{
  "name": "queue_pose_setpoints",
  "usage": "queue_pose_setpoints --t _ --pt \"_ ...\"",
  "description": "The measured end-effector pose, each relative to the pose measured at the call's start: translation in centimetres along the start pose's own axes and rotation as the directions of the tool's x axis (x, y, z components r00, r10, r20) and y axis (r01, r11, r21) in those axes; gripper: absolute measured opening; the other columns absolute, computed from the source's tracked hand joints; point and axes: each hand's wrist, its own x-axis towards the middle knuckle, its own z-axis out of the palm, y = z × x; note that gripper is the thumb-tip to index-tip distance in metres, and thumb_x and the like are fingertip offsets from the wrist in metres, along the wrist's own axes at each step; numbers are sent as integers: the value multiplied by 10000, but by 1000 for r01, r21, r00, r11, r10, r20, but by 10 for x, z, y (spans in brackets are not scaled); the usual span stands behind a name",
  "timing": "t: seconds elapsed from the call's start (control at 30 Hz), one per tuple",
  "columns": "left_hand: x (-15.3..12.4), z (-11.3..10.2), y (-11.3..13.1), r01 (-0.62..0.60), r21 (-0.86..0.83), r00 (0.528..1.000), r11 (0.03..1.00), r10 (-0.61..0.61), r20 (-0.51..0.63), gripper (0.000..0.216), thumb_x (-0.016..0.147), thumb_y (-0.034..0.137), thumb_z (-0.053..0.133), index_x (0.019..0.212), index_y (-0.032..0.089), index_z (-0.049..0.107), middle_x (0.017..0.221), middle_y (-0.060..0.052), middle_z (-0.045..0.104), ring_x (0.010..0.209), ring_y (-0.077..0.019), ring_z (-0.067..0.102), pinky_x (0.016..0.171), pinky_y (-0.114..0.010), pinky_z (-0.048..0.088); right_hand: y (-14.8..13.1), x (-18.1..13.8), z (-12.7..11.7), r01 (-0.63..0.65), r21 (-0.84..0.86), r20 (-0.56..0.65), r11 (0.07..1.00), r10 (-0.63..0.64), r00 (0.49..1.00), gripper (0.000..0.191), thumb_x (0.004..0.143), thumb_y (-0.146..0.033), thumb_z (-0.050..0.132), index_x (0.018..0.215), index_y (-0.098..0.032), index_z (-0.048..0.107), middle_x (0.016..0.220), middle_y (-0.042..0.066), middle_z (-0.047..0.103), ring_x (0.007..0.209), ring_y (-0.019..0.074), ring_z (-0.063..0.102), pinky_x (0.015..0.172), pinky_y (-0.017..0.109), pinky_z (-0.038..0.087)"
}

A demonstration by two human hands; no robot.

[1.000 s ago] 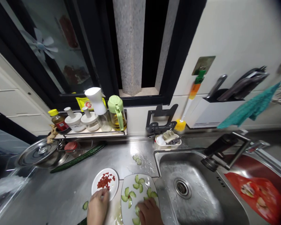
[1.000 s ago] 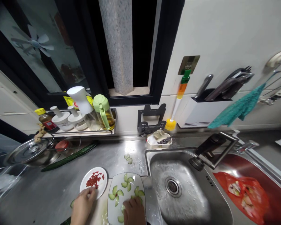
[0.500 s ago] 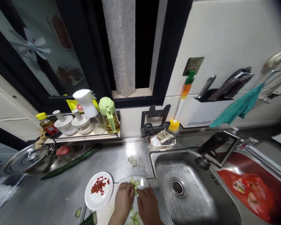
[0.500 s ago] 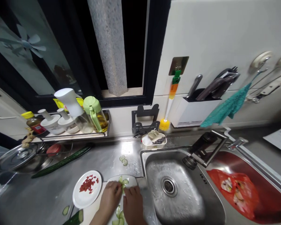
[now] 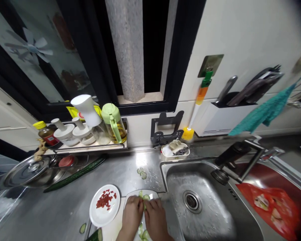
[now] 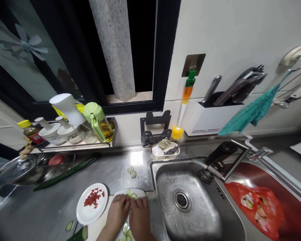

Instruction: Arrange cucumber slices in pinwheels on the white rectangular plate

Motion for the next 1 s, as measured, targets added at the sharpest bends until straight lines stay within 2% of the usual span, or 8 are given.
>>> queue_pose_setpoints --t 0.13,0.37,0.53,0.7,0.87,1.0 --pt "1 1 0 8 -1 1000 1000 -8 18 262 843 186 432 768 187 683 839 -82 687 862 -212 605 796 -318 431 2 2 4 18 3 -27 1000 -18 999 419 838 -108 426 1168 -221 658 1062 68 675 1050 300 521 890 433 400" --pt "0 2 0 20 -29 1000 999 -19 17 274 853 199 431 795 177 698 840 -91 691 882 -221 607 801 -326 437 -1 4 1 20 -12 -4 1000 -20 1000 429 821 -86 449 1180 -193 657 1048 80 682 1055 303 523 927 422 389" --pt "-2 3 -4 -7 -65 1000 998 5 -24 280 844 192 435 832 177 715 863 -93 704 888 -217 619 833 -341 454 1 4 2 28 -11 -22 1000 -28 999 423 816 -85 457 1172 -188 663 1062 81 681 1070 303 526 954 426 388" --pt "-10 -3 -9 -12 -83 998 997 6 -67 282 843 202 448 912 179 720 916 -95 719 915 -216 637 872 -349 475 -4 2 -8 5 -29 13 1000 -5 1000 428 830 -84 437 1190 -167 652 1116 88 673 1122 308 512 980 434 385" --pt "-28 -22 -42 60 -83 992 995 -69 -108 298 866 293 449 944 205 723 989 -84 737 956 -211 661 915 -340 485 0 -4 -13 -16 -65 42 998 19 999 409 841 -88 435 1174 -173 658 1131 93 671 1140 311 504 952 434 400" --pt "-41 -52 -86 270 -5 958 963 -269 -103 293 839 342 490 962 213 722 1037 -74 742 1008 -220 662 924 -318 481 11 -12 4 -15 -87 -50 996 11 999 373 829 -94 457 1095 -211 692 1045 82 685 1093 300 523 902 421 415"
